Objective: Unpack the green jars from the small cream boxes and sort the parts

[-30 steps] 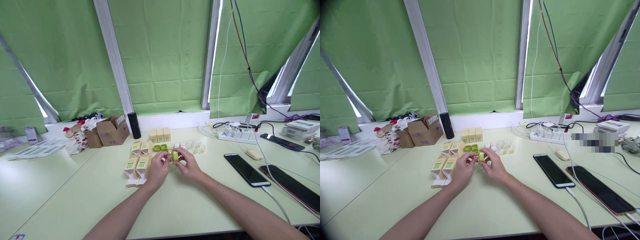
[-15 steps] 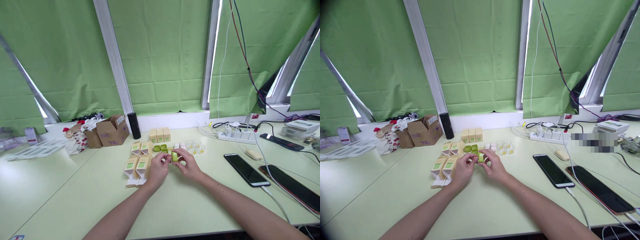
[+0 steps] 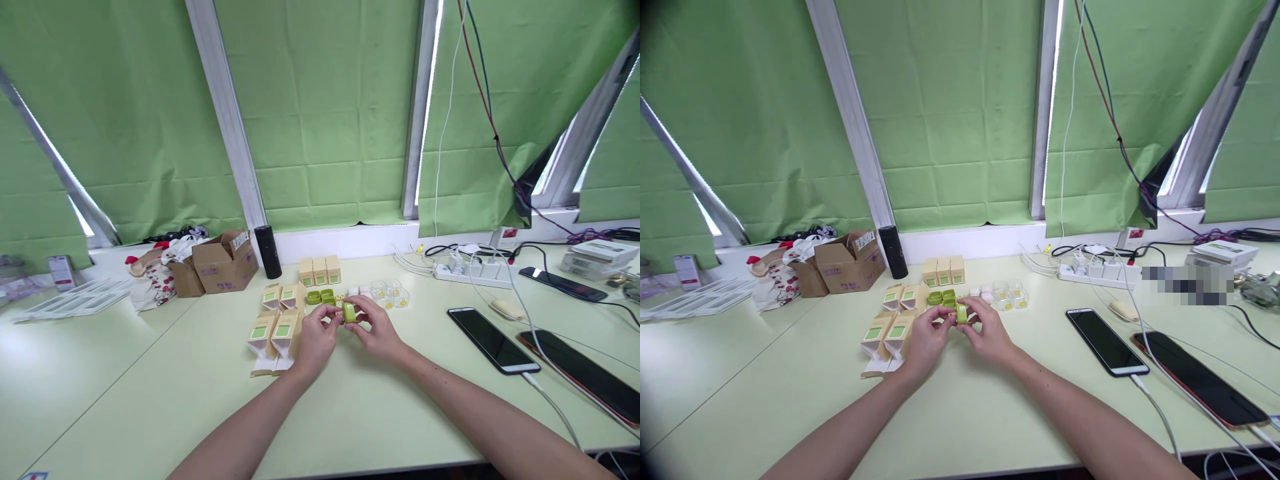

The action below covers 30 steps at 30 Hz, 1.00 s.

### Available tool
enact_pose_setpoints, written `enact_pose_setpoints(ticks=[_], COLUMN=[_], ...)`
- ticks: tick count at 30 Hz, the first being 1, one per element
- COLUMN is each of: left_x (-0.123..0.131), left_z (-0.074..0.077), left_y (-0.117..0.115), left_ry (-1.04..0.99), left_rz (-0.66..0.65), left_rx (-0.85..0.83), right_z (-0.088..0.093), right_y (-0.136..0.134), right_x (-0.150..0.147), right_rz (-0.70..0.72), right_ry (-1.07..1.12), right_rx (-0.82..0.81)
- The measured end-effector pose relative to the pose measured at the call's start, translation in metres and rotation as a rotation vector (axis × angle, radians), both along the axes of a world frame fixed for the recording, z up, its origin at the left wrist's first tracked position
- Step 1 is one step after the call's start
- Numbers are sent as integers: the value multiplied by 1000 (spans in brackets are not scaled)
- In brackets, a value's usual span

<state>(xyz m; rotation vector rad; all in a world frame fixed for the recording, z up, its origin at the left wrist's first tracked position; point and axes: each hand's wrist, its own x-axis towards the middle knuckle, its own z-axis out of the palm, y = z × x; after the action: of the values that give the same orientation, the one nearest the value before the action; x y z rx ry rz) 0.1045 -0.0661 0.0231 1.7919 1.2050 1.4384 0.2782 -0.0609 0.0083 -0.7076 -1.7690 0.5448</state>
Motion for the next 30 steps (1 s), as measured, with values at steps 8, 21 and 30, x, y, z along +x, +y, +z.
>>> enact_pose_setpoints(ticks=[8, 21, 30], left_x=[0, 1, 1], left_z=[3, 0, 3], left_y=[-4, -3, -4], left_ry=[55, 159, 171], left_rz=[29, 45, 41], left_rx=[97, 168, 177], right_z=[9, 3, 5], right_y=[0, 0, -1], right_x=[1, 5, 8], right_rz=[-33, -189, -208], right_ry=[38, -148, -235], right_rx=[37, 256, 359])
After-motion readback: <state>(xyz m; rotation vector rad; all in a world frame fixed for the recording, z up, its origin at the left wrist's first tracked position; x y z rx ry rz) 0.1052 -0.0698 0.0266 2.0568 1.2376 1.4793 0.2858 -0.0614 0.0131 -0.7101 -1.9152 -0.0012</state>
